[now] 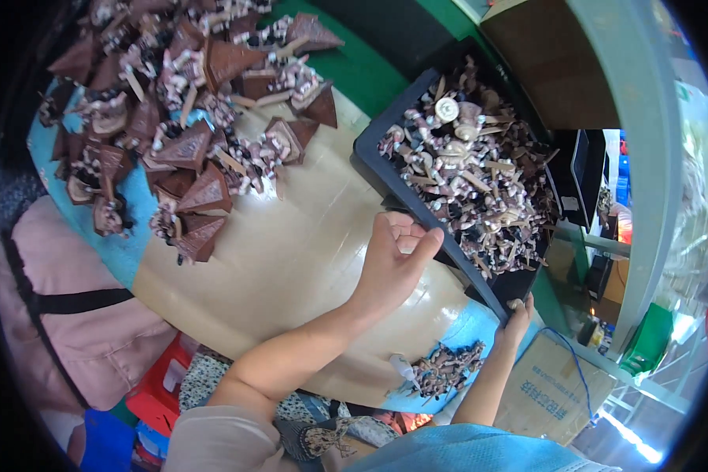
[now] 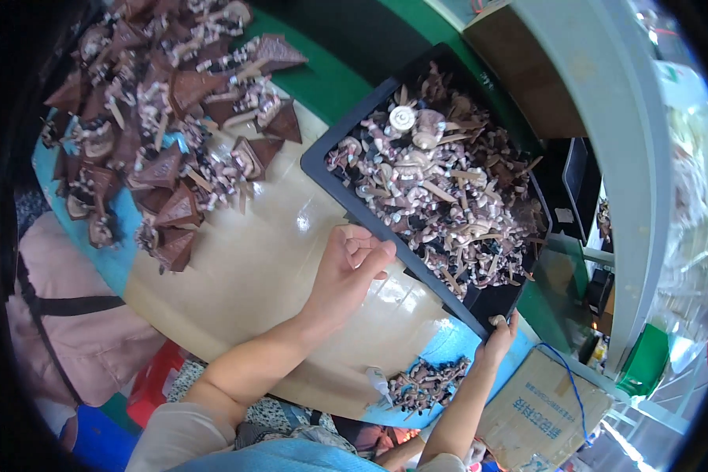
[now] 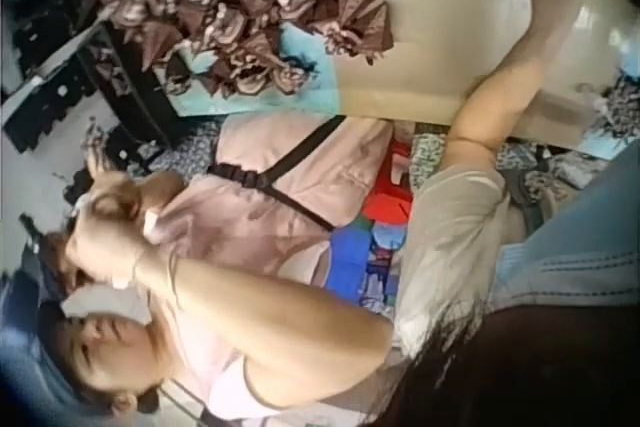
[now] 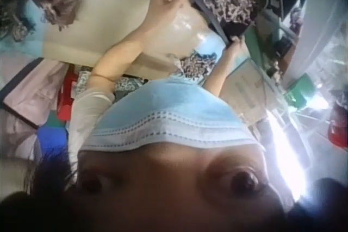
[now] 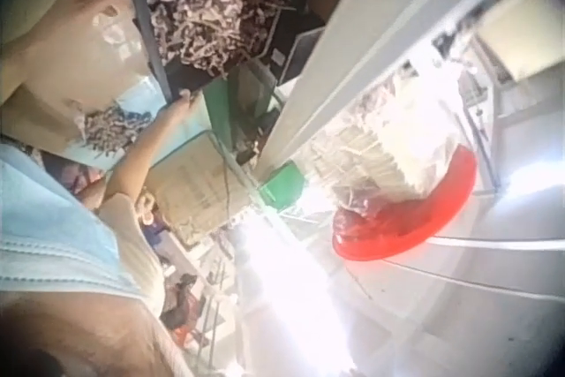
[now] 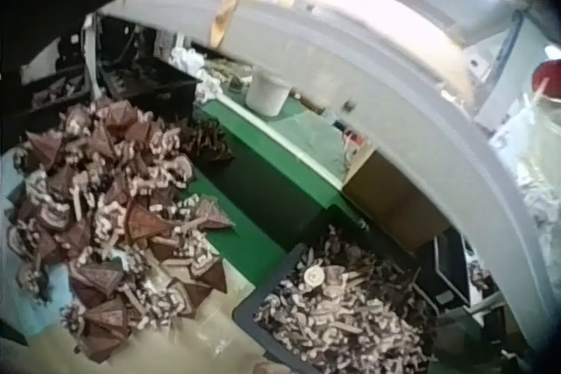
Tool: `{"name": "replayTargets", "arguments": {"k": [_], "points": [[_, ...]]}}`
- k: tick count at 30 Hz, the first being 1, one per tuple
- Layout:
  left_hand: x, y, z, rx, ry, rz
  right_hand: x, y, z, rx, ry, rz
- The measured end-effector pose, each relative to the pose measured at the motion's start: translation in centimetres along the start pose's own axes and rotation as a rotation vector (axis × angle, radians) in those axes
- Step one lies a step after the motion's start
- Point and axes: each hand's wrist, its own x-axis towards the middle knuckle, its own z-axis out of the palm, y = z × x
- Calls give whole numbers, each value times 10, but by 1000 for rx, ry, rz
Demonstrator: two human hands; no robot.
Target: The person assembles small plastic housings and rubber components by hand, applying adhesive from a bottle to fit the pieces together.
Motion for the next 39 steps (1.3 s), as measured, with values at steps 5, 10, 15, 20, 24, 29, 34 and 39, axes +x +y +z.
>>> {"name": "replayTargets", "arguments": {"k": [5, 10, 15, 20, 24, 29, 34, 39], "points": [[0, -12, 23, -106, 21, -192, 2, 9, 3, 26, -4, 5], [7, -21, 41, -58, 105, -221, 23, 45, -18, -134, -44, -11], [2, -5, 10, -23, 46, -321, 11, 11, 3, -302, -118, -55], [-27, 7, 27, 216, 143, -434, 6, -12, -9, -379, -88, -51], [-29, -4, 22, 241, 175, -385, 11, 0, -16, -394, -111, -30], [-41, 5, 19, 257, 139, -351, -3, -3, -20, -300, -154, -44], [-50, 9, 9, 313, 139, -505, -20, -5, -28, -312, -99, -67], [-44, 11, 6, 307, 41, -511, -43, -26, -20, -385, 93, -16]]}}
